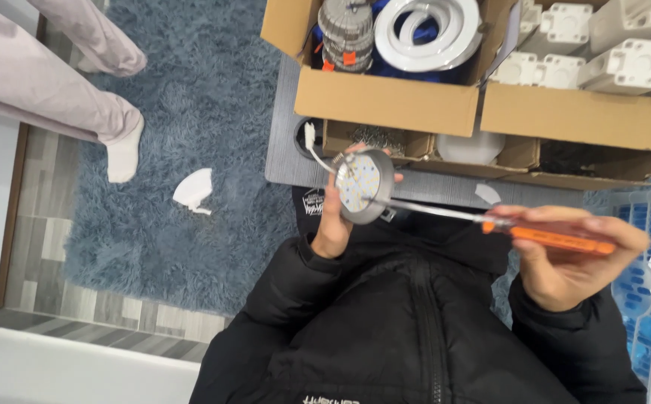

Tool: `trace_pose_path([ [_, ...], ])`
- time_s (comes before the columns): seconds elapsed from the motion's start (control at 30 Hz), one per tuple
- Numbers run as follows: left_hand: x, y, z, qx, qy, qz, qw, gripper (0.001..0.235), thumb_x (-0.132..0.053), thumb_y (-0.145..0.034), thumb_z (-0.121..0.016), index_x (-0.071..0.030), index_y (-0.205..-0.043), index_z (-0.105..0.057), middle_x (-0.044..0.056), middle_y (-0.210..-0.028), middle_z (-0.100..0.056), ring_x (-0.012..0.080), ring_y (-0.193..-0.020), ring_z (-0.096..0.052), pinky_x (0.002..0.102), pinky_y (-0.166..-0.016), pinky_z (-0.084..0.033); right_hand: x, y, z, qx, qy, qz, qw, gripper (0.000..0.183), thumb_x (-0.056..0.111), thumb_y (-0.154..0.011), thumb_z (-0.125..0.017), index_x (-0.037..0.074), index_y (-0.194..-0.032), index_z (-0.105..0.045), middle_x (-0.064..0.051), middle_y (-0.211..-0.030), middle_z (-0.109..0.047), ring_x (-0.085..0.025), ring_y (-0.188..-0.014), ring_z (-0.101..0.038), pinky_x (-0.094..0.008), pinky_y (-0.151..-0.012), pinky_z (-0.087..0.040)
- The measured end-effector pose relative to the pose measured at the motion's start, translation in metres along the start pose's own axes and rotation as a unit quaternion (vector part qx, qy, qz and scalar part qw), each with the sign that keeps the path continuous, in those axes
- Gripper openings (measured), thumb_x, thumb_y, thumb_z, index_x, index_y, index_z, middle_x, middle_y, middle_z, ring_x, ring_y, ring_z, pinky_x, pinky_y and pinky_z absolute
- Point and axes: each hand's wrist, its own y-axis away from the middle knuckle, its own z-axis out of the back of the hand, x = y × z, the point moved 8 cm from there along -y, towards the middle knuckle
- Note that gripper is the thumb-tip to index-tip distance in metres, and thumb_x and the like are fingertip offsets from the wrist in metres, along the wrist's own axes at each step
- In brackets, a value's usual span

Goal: Disassembling a recessed LED light fixture by removing the trim, lens, and internal components using a screwdriver.

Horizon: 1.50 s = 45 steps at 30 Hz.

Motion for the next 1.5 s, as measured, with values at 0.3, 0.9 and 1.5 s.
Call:
trace_pose_path([
  [0.3, -0.003, 0.001, 0.008, -0.034, 0.004, 0.041, 0.999, 0.091, -0.071, -0.106, -0.056, -0.011, -0.170, -0.034, 0.027, -0.167, -0.049, 0.0502, -0.136, -0.066, 0.048, -0.089, -0.069, 0.000, -0.004, 0.006, 0.014, 0.081, 0.071, 0.994, 0.047, 0.004, -0.109, -0.062, 0.017, -0.139, -0.028, -0.029, -0.116, -0.059, -0.040, -0.099, -0.070, -0.066, -0.099, -0.071],
  [0.9, -0.003, 0.002, 0.005, -0.029, -0.006, 0.025, 0.999, 0.090, -0.073, -0.106, -0.057, -0.012, -0.169, -0.037, 0.029, -0.168, -0.048, 0.0483, -0.134, -0.069, 0.048, -0.088, -0.070, -0.005, 0.001, 0.001, -0.018, 0.057, 0.051, 0.997, 0.051, 0.002, -0.105, -0.065, 0.018, -0.136, -0.027, -0.029, -0.102, -0.054, -0.037, -0.090, -0.066, -0.071, -0.090, -0.070],
  [1.5, -0.001, 0.003, 0.006, -0.023, -0.012, 0.021, 0.999, 0.088, -0.073, -0.108, -0.056, -0.013, -0.169, -0.037, 0.026, -0.167, -0.050, 0.0474, -0.135, -0.069, 0.050, -0.087, -0.068, -0.002, 0.001, -0.001, -0.003, 0.058, 0.046, 0.997, 0.052, -0.003, -0.105, -0.065, 0.016, -0.132, -0.026, -0.033, -0.106, -0.057, -0.047, -0.086, -0.069, -0.070, -0.092, -0.070],
])
